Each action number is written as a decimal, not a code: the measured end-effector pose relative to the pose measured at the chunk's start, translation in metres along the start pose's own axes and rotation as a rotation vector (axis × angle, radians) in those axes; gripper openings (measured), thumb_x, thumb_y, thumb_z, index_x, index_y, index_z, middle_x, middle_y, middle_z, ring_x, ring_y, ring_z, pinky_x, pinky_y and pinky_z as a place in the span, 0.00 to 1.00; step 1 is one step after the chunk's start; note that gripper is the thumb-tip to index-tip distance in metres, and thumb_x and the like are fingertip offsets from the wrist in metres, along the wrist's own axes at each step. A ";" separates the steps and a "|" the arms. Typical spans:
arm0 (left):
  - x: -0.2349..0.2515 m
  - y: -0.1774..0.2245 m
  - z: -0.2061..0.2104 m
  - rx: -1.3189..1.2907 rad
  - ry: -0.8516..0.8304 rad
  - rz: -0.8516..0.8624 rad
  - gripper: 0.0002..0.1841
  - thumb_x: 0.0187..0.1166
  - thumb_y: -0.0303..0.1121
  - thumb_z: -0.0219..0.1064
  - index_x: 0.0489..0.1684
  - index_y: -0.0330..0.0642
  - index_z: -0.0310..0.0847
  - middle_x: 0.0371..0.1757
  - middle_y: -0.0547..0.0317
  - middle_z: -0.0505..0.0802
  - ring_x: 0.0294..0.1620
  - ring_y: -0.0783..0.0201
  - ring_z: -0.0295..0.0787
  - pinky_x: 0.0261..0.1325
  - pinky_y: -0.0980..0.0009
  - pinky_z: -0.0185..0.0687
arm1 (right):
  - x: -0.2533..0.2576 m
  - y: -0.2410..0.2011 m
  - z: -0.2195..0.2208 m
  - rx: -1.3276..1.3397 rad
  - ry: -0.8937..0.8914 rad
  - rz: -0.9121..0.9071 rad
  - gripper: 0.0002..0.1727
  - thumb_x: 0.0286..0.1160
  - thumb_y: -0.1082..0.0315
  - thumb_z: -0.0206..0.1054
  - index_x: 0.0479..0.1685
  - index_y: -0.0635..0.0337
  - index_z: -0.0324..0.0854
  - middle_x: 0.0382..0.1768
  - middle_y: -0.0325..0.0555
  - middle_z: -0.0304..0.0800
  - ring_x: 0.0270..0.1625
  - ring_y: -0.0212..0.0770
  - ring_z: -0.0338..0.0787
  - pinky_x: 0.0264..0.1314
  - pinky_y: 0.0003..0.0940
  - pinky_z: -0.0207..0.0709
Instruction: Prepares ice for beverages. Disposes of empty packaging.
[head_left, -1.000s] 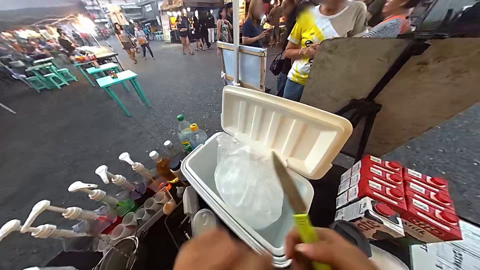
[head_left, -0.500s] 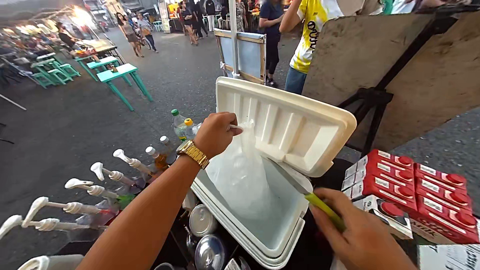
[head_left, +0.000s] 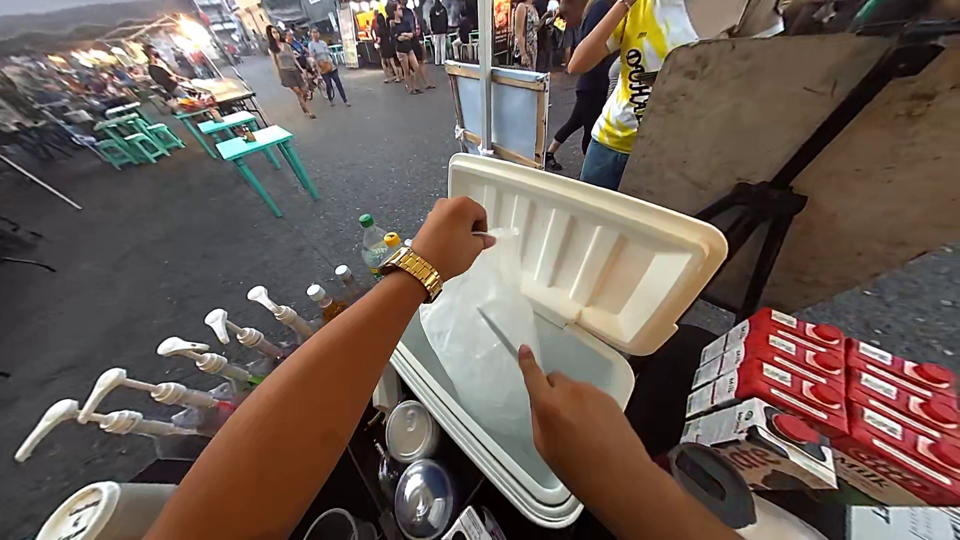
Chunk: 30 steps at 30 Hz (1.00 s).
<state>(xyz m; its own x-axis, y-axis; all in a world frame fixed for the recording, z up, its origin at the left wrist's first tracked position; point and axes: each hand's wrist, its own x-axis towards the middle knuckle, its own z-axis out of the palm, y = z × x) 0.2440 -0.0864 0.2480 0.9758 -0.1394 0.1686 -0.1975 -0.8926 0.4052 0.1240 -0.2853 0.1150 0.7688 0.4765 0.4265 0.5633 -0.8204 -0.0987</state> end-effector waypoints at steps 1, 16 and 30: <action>0.001 -0.006 0.000 -0.012 0.051 -0.041 0.09 0.77 0.31 0.74 0.31 0.34 0.89 0.29 0.49 0.90 0.34 0.53 0.87 0.44 0.51 0.81 | -0.007 0.001 0.004 -0.017 0.004 -0.016 0.32 0.55 0.76 0.72 0.69 0.67 0.85 0.15 0.49 0.82 0.13 0.48 0.85 0.14 0.41 0.78; -0.003 -0.053 0.029 0.034 0.283 -0.392 0.17 0.90 0.42 0.59 0.56 0.36 0.83 0.47 0.39 0.92 0.53 0.39 0.90 0.55 0.36 0.81 | -0.029 0.057 0.007 0.091 -0.389 -0.118 0.25 0.70 0.71 0.64 0.70 0.55 0.87 0.19 0.52 0.86 0.23 0.57 0.91 0.23 0.54 0.82; 0.004 -0.074 0.053 -0.014 0.315 -0.240 0.11 0.78 0.31 0.73 0.43 0.30 0.84 0.38 0.39 0.93 0.44 0.40 0.92 0.53 0.39 0.83 | -0.014 0.079 0.039 0.095 -0.300 -0.303 0.27 0.62 0.73 0.67 0.67 0.57 0.89 0.13 0.48 0.81 0.15 0.53 0.86 0.16 0.49 0.78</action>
<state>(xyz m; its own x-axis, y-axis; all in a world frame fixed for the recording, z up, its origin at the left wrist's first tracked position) 0.2678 -0.0434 0.1708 0.9183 0.2131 0.3338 0.0296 -0.8774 0.4788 0.1701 -0.3444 0.0660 0.6108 0.7732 0.1706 0.7913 -0.6037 -0.0973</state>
